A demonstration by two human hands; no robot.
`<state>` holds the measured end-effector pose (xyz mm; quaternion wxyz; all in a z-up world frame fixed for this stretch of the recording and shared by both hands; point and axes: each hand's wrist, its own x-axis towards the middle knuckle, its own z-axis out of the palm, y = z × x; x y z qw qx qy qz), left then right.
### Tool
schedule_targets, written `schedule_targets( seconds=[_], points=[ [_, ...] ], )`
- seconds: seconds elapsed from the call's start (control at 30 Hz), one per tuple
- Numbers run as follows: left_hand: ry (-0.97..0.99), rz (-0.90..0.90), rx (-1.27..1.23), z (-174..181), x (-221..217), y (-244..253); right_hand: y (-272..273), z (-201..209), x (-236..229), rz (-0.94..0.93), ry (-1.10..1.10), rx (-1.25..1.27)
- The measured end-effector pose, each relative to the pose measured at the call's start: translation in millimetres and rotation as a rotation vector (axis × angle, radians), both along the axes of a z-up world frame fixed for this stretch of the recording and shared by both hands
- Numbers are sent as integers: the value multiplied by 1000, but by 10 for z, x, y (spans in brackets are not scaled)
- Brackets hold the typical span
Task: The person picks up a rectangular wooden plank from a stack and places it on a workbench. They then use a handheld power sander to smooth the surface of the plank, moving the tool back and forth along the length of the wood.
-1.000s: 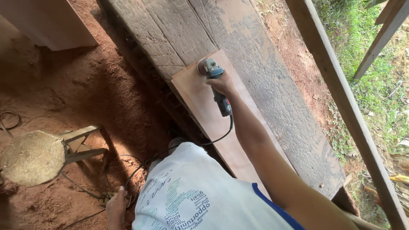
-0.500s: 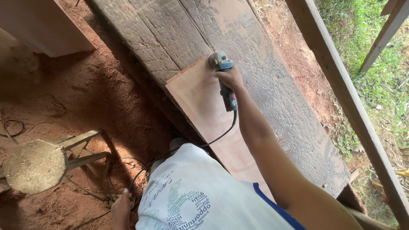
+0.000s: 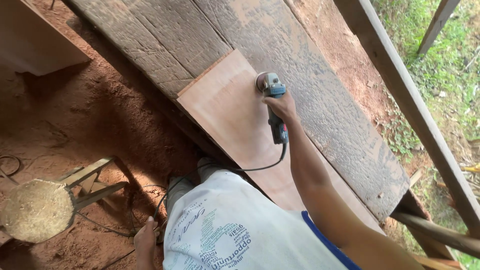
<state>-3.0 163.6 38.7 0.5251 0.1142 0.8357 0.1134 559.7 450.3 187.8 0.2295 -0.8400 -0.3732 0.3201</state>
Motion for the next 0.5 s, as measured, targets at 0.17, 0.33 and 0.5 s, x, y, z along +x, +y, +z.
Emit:
schedule_targets(
  seconds=[0.17, 0.33, 0.5],
  points=[
    [-94, -31, 99, -108, -183, 153, -415, -135, -255, 30, -40, -15],
    [-9, -150, 94, 182, -340, 452, -445, -117, -862, 186, -11, -124],
    [49, -168, 62, 152, -493, 328, -273, -155, -1327, 281, -38, -112]
  ],
)
